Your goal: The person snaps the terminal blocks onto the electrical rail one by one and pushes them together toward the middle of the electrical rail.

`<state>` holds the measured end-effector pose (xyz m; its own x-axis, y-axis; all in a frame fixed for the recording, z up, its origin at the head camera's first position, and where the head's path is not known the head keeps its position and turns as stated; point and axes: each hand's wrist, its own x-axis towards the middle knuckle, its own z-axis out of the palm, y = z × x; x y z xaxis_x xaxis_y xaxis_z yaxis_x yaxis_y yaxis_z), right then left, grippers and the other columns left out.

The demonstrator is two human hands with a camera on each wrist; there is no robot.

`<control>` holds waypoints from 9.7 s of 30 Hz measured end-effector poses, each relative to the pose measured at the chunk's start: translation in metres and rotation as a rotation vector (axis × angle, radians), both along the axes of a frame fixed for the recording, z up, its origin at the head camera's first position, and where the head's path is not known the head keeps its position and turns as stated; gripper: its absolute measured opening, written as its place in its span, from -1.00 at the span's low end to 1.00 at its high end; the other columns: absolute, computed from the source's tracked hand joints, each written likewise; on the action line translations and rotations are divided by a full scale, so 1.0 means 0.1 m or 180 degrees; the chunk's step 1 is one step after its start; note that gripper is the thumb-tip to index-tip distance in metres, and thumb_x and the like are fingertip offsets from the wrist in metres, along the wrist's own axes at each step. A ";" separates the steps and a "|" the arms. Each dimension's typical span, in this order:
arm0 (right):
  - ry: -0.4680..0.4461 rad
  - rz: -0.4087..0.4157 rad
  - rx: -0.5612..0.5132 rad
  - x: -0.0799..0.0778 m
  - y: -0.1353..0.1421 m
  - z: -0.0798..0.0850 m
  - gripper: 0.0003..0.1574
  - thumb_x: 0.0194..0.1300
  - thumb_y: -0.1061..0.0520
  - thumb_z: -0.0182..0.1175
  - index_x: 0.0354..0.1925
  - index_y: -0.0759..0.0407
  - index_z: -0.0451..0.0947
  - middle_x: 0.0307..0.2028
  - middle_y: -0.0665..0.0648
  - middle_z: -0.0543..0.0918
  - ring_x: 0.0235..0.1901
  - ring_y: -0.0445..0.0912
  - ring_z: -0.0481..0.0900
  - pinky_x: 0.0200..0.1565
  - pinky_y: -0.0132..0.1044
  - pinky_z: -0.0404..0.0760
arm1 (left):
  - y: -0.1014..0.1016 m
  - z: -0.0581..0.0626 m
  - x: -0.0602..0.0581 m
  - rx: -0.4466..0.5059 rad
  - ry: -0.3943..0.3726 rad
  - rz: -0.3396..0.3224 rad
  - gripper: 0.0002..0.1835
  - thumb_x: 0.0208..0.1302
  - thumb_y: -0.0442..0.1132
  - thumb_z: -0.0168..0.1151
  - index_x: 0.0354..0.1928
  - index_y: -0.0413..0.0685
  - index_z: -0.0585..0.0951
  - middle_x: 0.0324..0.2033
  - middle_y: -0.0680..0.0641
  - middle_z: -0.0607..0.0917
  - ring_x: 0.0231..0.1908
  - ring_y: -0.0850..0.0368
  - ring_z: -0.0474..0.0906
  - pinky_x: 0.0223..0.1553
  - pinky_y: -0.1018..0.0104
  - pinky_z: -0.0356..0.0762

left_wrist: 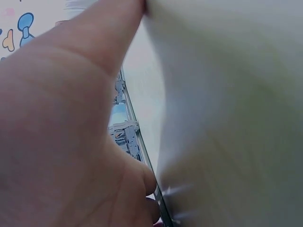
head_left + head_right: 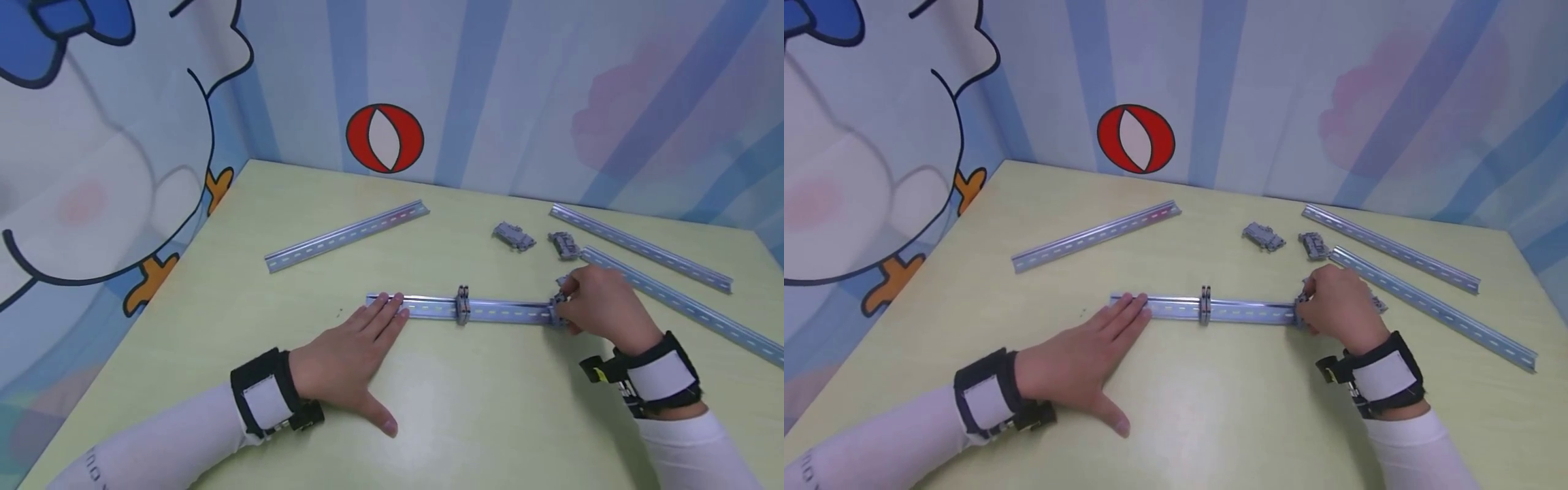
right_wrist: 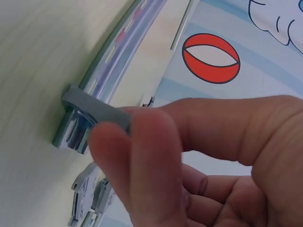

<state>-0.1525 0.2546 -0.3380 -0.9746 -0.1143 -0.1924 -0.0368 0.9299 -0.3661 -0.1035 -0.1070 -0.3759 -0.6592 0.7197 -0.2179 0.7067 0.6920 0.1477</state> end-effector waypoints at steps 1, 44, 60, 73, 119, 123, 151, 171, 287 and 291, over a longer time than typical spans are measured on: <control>-0.0025 -0.0015 -0.0036 0.00 0.02 0.00 -0.60 0.12 0.26 0.21 -0.11 0.55 0.55 -0.53 0.25 0.76 -0.68 -0.16 0.67 -0.54 -0.32 0.55 | 0.01 0.01 0.00 -0.0007 0.0001 -0.0009 0.55 -0.29 0.70 0.14 0.55 -0.21 -0.20 0.56 -0.23 -0.28 0.54 -0.15 -0.39 0.53 0.00 -0.14; -0.1293 0.0292 -0.1937 -0.12 0.55 -0.08 -0.24 0.32 0.19 0.26 0.34 0.53 0.26 0.03 0.44 0.69 -0.17 0.00 0.80 -0.07 -0.18 0.73 | 0.03 -0.03 -0.02 -0.0031 -0.0011 -0.0002 0.56 -0.31 0.72 0.11 0.56 -0.17 -0.22 0.56 -0.21 -0.32 0.54 -0.15 -0.41 0.53 -0.02 -0.15; -0.1128 0.0531 -0.2107 -0.11 0.26 -0.17 -0.36 0.36 0.25 0.20 0.28 0.60 0.31 -0.03 0.52 0.69 -0.20 -0.06 0.81 -0.10 -0.18 0.74 | 0.03 -0.04 -0.02 -0.0066 -0.0044 0.0014 0.56 -0.32 0.73 0.10 0.56 -0.14 -0.23 0.57 -0.18 -0.33 0.54 -0.13 -0.44 0.53 0.00 -0.16; -0.0981 0.0444 -0.1951 -0.10 0.02 -0.19 -0.30 0.35 0.14 0.24 0.32 0.46 0.33 -0.15 0.35 0.80 -0.24 -0.09 0.81 -0.10 -0.24 0.75 | 0.02 0.00 -0.01 -0.0040 -0.0036 0.0027 0.54 -0.29 0.70 0.14 0.56 -0.18 -0.18 0.57 -0.20 -0.29 0.54 -0.14 -0.39 0.53 -0.02 -0.14; -0.0419 0.0413 -0.2124 0.09 -0.63 -0.35 -0.57 0.40 0.13 0.19 0.16 0.27 0.58 -0.16 0.27 0.81 -0.25 -0.05 0.80 -0.19 -0.31 0.76 | 0.04 0.00 -0.02 -0.0053 -0.0089 0.0049 0.56 -0.31 0.71 0.13 0.56 -0.17 -0.22 0.56 -0.21 -0.32 0.54 -0.13 -0.41 0.53 -0.01 -0.14; -0.0364 0.0403 -0.1987 0.10 -0.65 -0.34 -0.57 0.40 0.10 0.19 0.17 0.23 0.59 -0.19 0.22 0.83 -0.25 -0.06 0.80 -0.22 -0.33 0.74 | 0.04 -0.01 -0.02 -0.0096 -0.0085 0.0053 0.56 -0.31 0.72 0.11 0.56 -0.16 -0.23 0.56 -0.19 -0.33 0.54 -0.12 -0.43 0.53 0.00 -0.15; 0.0632 0.1064 0.0261 -0.02 -0.36 -0.33 -0.29 0.40 0.17 0.15 0.36 0.53 0.24 0.37 0.53 0.30 0.33 0.42 0.25 0.31 0.27 0.28 | -0.25 0.02 -0.41 -0.0191 -0.0039 0.0493 0.56 -0.33 0.71 0.15 0.55 -0.21 -0.17 0.57 -0.21 -0.26 0.54 -0.17 -0.37 0.53 -0.04 -0.11; 0.0524 0.0812 -0.0132 -0.27 -0.68 -0.01 -0.35 0.40 0.10 0.15 0.32 0.44 0.34 0.27 0.48 0.47 0.23 0.33 0.44 0.17 0.21 0.48 | -0.61 0.10 -0.85 0.0504 -0.0124 0.0924 0.05 0.15 0.34 0.23 0.56 0.10 0.02 0.58 -0.15 -0.12 0.54 -0.15 -0.20 0.45 -0.15 0.10; 0.0788 0.0987 0.0629 -0.17 0.49 -0.15 -0.44 0.24 0.35 0.26 0.22 0.40 0.48 0.11 0.52 0.56 0.08 0.39 0.52 -0.03 0.22 0.58 | -0.04 0.19 0.07 -0.0022 -0.0249 0.0170 0.10 0.16 0.29 0.26 0.53 -0.18 0.03 0.57 -0.19 -0.09 0.54 -0.12 -0.21 0.50 0.01 0.02; 0.1045 0.1412 0.0764 -0.16 0.53 -0.19 -0.46 0.11 0.47 0.31 0.11 0.33 0.60 0.06 0.44 0.61 0.05 0.34 0.55 -0.05 0.17 0.62 | -0.04 0.19 0.09 -0.0092 -0.0344 0.0058 0.11 0.18 0.30 0.24 0.54 -0.19 -0.01 0.57 -0.18 -0.14 0.54 -0.12 -0.25 0.51 0.02 0.00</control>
